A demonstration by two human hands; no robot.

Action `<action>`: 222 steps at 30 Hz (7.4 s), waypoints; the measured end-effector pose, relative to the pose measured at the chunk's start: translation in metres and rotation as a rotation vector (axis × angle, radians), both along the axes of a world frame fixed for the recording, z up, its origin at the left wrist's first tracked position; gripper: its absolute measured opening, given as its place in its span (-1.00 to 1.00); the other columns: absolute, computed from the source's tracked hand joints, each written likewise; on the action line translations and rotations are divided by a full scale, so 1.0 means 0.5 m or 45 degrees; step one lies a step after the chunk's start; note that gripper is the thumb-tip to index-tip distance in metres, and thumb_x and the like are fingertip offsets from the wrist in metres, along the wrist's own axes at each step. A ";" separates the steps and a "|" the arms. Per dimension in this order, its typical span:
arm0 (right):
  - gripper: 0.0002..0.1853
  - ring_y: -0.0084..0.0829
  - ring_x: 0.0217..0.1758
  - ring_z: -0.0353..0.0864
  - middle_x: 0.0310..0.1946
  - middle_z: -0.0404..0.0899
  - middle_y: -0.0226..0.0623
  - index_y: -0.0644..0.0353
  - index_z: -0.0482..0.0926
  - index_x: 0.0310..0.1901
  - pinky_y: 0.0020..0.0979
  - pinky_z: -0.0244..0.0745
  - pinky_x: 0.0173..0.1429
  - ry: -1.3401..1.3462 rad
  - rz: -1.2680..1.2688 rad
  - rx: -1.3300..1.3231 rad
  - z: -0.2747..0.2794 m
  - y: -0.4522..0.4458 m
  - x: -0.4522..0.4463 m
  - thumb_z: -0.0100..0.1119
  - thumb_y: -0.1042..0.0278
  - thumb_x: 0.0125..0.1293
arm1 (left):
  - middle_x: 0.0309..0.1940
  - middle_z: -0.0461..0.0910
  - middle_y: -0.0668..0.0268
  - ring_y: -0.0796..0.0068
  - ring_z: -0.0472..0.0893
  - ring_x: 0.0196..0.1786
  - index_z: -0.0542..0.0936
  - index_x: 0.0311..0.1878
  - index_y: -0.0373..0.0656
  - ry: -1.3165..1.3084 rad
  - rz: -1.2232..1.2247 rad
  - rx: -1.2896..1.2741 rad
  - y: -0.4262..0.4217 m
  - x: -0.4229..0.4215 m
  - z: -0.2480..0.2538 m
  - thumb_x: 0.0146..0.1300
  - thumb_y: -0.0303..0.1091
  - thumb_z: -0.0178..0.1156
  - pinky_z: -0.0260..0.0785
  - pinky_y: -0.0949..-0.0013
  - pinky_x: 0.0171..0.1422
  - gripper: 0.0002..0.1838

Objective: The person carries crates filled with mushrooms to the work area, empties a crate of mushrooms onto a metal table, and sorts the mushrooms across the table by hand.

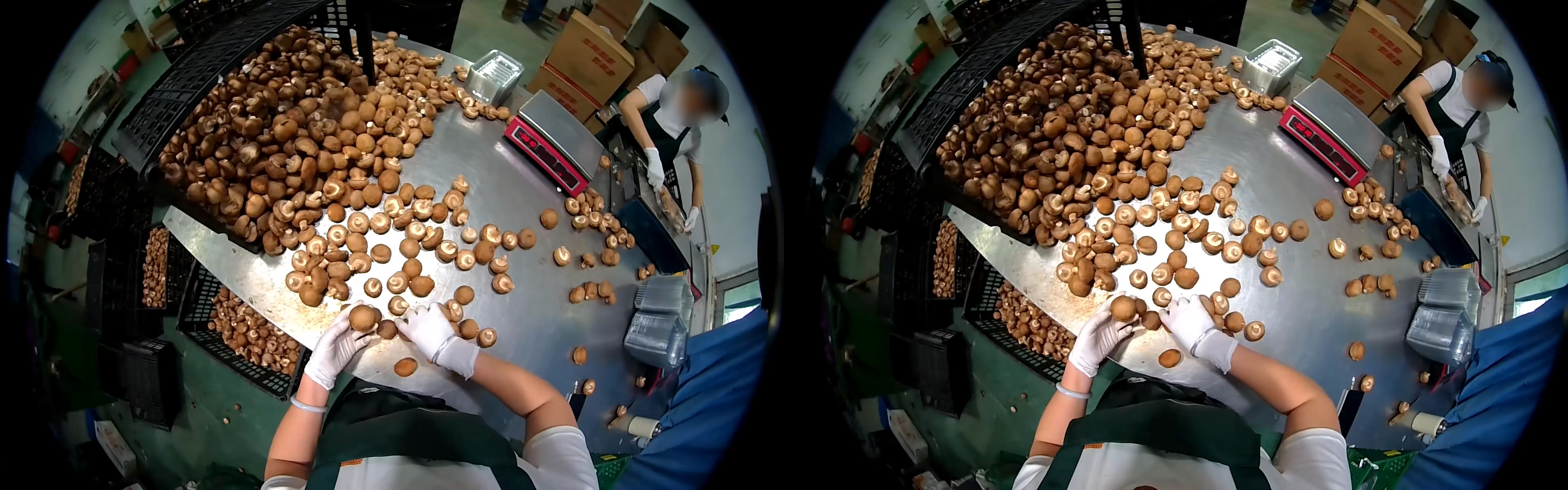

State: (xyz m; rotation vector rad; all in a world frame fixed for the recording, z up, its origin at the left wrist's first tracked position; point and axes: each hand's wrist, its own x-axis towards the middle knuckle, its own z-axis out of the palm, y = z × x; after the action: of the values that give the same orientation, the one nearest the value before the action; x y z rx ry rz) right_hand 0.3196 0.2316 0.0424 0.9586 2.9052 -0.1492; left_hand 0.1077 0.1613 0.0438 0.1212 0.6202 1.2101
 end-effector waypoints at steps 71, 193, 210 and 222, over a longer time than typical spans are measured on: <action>-0.40 -0.47 -0.18 0.61 -0.06 0.58 -0.25 0.07 0.30 0.32 -0.48 0.50 -0.06 1.127 -0.318 -1.486 0.100 0.113 -0.245 0.20 0.25 0.25 | -0.22 0.58 0.25 0.47 0.54 -0.32 0.44 0.12 -0.13 0.132 0.456 -0.019 -0.009 -0.119 -0.089 0.42 0.17 -0.20 0.35 0.46 -0.32 -0.44; -0.74 -0.23 0.04 0.56 -0.06 0.58 -0.27 0.07 0.63 -0.07 -0.17 0.51 -0.05 -0.383 -1.803 0.211 -0.047 0.604 0.599 0.04 0.27 0.27 | 0.24 0.34 -0.01 0.11 0.34 0.29 0.33 0.25 -0.38 2.824 0.479 -0.088 0.167 -0.269 -0.212 0.47 -0.26 -0.12 0.17 0.20 0.39 -0.57; -0.79 -0.48 -0.10 0.60 -0.20 0.64 -0.32 0.19 0.52 -0.13 -0.46 0.50 0.02 1.604 -0.855 -1.013 0.054 0.271 0.008 0.20 0.37 0.21 | 0.11 0.45 -0.05 0.02 0.41 0.20 0.40 0.14 -0.41 2.676 0.663 0.091 0.128 -0.232 -0.173 0.42 -0.27 -0.08 0.20 0.17 0.32 -0.60; -0.63 -0.13 -0.10 0.49 -0.15 0.47 -0.08 0.15 0.49 -0.10 -0.20 0.43 -0.05 0.950 -0.883 0.017 0.050 0.364 0.066 0.25 0.19 0.07 | 0.14 0.44 -0.06 0.02 0.41 0.20 0.40 0.16 -0.43 2.566 0.726 0.084 0.124 -0.225 -0.167 0.41 -0.33 -0.06 0.17 0.18 0.34 -0.61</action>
State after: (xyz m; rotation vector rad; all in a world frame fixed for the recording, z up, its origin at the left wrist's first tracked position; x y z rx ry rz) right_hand 0.3525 0.4137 0.0675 2.2889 2.9610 -0.6466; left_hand -0.0047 0.2235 -0.0399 1.3918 2.4501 1.3174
